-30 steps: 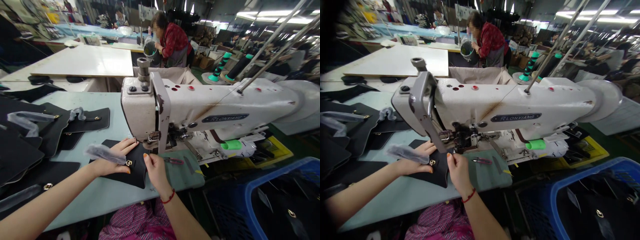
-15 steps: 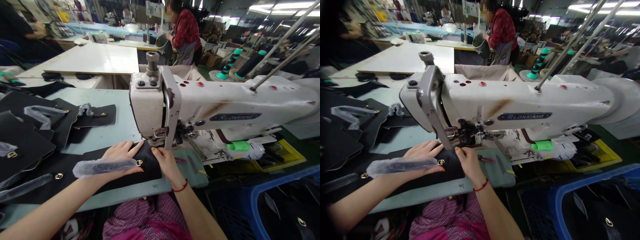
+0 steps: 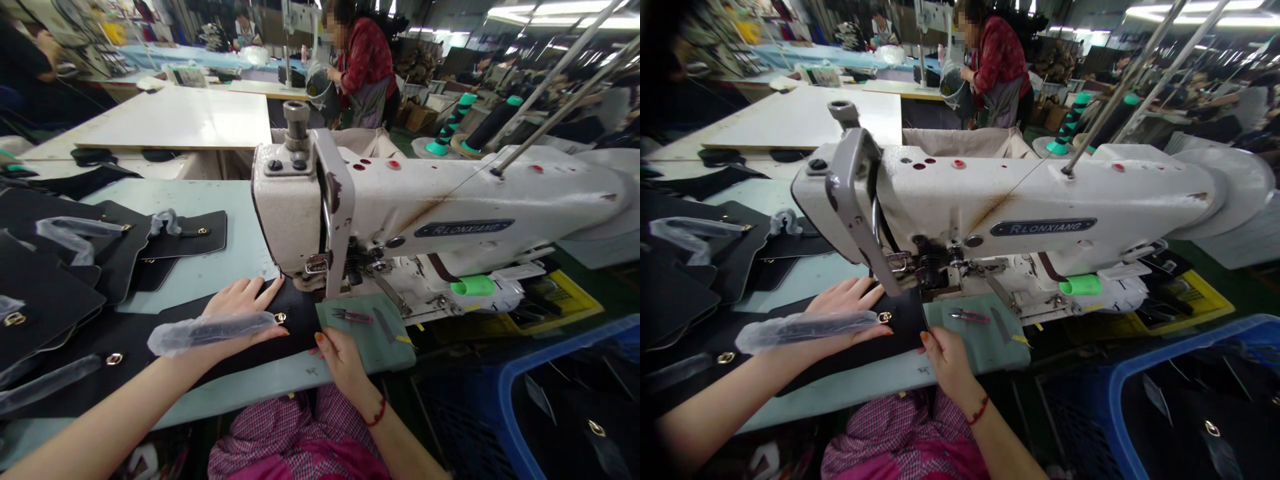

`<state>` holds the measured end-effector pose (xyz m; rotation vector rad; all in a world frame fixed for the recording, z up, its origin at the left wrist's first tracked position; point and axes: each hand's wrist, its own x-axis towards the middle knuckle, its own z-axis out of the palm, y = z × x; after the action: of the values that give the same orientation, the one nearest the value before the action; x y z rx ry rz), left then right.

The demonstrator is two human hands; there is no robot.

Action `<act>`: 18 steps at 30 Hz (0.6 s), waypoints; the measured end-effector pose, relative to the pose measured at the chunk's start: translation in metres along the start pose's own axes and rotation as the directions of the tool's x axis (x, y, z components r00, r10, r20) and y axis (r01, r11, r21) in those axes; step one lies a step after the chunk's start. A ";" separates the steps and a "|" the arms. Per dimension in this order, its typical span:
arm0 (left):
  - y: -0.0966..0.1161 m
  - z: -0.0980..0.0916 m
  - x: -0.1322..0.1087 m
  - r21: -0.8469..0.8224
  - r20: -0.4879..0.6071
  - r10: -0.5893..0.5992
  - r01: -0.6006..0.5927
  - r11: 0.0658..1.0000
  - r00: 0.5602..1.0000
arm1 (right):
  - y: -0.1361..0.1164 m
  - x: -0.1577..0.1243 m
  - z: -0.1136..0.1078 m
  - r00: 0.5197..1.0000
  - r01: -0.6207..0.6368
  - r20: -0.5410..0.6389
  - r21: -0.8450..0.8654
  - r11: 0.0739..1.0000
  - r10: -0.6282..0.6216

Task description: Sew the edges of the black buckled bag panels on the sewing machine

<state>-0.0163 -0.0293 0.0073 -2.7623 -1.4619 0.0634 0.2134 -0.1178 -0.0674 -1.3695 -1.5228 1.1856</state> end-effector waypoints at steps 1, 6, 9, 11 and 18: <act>0.001 0.000 0.000 0.003 -0.002 0.001 -0.001 1.000 1.000 | 0.002 -0.001 0.000 1.000 0.014 -0.004 -0.026 1.000 -0.014; 0.001 -0.005 0.000 -0.008 -0.013 0.013 -0.013 1.000 1.000 | 0.003 -0.002 0.003 1.000 0.001 -0.013 0.011 1.000 -0.001; -0.001 -0.007 0.002 -0.023 -0.020 0.008 -0.008 1.000 1.000 | 0.000 -0.002 0.005 0.999 -0.034 -0.016 0.081 0.996 0.036; -0.003 -0.008 0.004 -0.022 -0.008 0.006 -0.006 1.000 1.000 | -0.002 -0.001 0.006 0.999 -0.044 -0.014 0.108 0.993 0.046; -0.016 -0.014 0.012 -0.111 0.006 0.071 -0.069 0.991 0.997 | -0.014 0.009 0.004 0.998 -0.063 -0.005 0.158 0.985 0.065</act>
<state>-0.0221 -0.0100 0.0215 -2.9050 -1.4125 -0.0027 0.2042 -0.1097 -0.0551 -1.3248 -1.3554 1.3077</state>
